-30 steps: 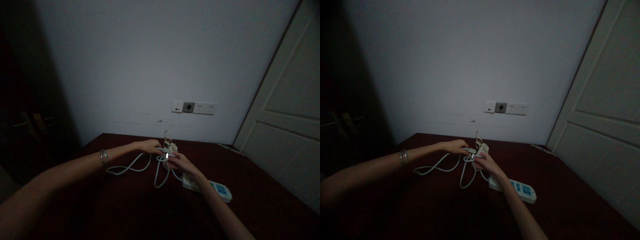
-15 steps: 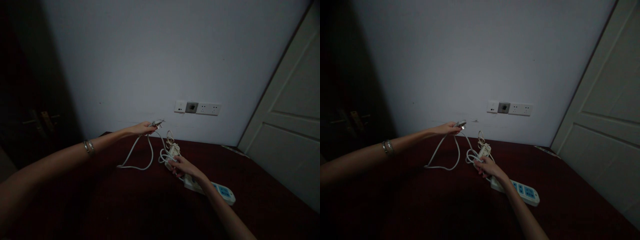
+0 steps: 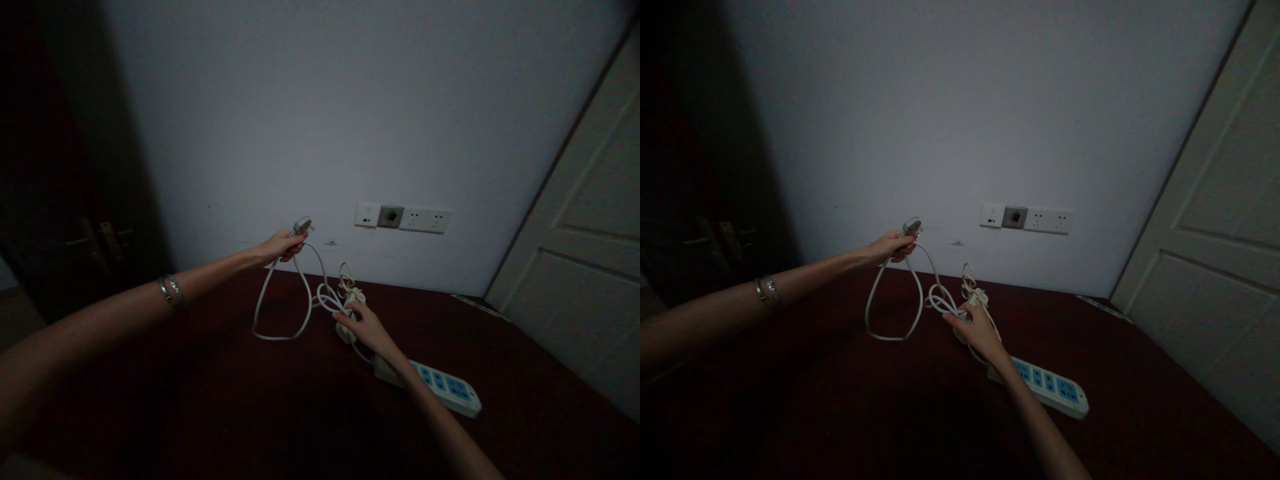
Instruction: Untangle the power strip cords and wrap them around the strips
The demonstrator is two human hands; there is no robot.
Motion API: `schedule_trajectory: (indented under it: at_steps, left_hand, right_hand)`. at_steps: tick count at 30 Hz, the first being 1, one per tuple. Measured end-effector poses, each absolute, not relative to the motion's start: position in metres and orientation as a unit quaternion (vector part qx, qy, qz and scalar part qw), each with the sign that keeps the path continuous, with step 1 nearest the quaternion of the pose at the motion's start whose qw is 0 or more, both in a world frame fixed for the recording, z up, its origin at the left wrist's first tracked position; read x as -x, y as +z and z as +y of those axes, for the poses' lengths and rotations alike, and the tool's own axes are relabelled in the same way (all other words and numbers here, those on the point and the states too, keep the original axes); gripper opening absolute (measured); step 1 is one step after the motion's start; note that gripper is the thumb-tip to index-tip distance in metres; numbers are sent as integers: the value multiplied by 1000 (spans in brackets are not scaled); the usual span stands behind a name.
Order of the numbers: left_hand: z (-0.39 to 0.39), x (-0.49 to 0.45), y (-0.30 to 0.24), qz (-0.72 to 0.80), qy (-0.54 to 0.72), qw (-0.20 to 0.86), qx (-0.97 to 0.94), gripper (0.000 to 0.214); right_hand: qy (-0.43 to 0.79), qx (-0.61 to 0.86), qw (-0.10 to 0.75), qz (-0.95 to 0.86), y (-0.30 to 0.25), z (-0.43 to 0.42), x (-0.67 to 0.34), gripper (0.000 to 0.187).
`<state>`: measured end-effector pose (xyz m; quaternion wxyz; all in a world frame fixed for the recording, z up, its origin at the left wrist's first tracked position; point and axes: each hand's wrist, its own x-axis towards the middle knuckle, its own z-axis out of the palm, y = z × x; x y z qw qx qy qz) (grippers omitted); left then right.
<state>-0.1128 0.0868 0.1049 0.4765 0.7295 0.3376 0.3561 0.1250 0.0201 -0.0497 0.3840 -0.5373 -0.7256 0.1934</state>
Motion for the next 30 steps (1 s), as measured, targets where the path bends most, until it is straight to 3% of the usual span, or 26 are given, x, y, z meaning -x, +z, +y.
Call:
schedule_trajectory:
  at_steps: [3, 8, 13, 23, 27, 30]
  left_hand:
    - [86, 111, 109, 338, 407, 490, -692, 34]
    - [78, 102, 115, 293, 431, 517, -679, 33]
    - [66, 90, 129, 251, 464, 539, -657, 31]
    - [59, 100, 174, 213, 554, 518, -616, 36]
    - [60, 101, 172, 241, 531, 493, -646, 35]
    - [61, 101, 167, 258, 489, 492, -672, 34]
  right_hand:
    - [129, 547, 313, -765, -46, 16, -124, 42]
    - [65, 604, 165, -777, -37, 15, -116, 18]
    - [37, 646, 90, -757, -32, 17, -105, 23]
    - [77, 624, 88, -773, -38, 19, -99, 20]
    - [108, 590, 92, -795, -36, 16, -103, 17]
    - [164, 536, 142, -816, -34, 13, -112, 41]
